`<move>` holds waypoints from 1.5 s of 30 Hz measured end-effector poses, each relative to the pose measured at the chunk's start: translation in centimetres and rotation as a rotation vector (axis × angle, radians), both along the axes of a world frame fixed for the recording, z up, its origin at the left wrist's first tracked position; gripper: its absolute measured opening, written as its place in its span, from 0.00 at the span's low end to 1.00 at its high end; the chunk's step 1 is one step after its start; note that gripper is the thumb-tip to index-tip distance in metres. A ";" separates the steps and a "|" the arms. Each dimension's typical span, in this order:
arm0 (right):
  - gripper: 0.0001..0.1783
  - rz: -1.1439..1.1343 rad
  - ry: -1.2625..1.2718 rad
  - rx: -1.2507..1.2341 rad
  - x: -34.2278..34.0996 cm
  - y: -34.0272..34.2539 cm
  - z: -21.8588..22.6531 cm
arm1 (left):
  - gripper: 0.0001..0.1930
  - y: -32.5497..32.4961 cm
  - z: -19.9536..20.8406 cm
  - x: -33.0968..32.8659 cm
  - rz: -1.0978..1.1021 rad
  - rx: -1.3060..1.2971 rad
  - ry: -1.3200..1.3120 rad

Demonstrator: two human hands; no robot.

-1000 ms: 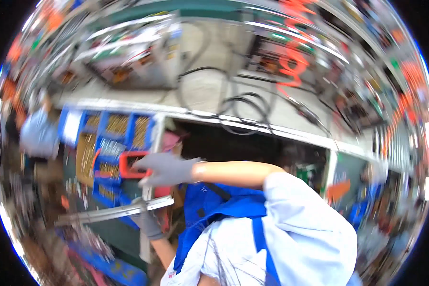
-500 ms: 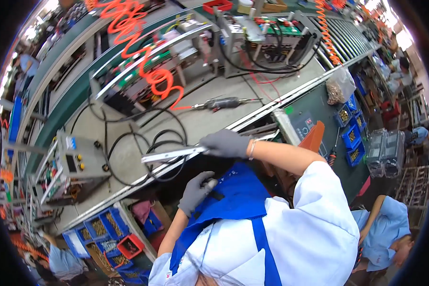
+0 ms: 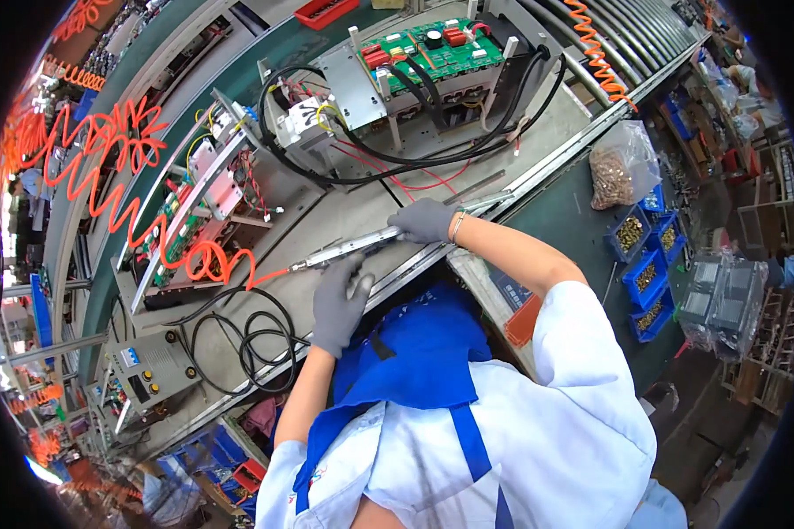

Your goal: The person assembles an electronic device by connecting wires, installing components onto a PCB board, and securing parts with a pneumatic screwdriver into a metal enclosure.

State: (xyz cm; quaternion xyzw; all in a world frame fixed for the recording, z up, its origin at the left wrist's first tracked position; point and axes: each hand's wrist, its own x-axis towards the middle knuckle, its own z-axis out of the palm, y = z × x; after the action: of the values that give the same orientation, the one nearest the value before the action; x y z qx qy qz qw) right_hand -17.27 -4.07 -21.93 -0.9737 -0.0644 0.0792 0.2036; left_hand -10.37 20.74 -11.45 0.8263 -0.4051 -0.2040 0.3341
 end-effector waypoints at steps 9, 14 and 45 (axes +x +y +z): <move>0.18 -0.212 -0.340 0.178 -1.5 -2.5 9.9 | 0.15 -8.2 3.9 4.8 -0.366 0.215 -0.455; 0.14 -0.130 -0.724 -0.239 -1.3 -6.8 18.9 | 0.14 -12.7 13.8 6.2 -0.357 0.000 -0.224; 0.13 -1.027 -1.029 1.553 -0.9 -5.8 20.8 | 0.19 -20.1 13.1 18.9 -0.414 0.095 -0.593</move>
State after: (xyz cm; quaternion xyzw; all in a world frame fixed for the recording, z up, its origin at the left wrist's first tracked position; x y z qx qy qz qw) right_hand -18.17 -9.89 -1.11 -0.4037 0.2431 -0.5003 0.7263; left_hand 8.57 0.60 1.67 0.7645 -0.6332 -0.0372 0.1150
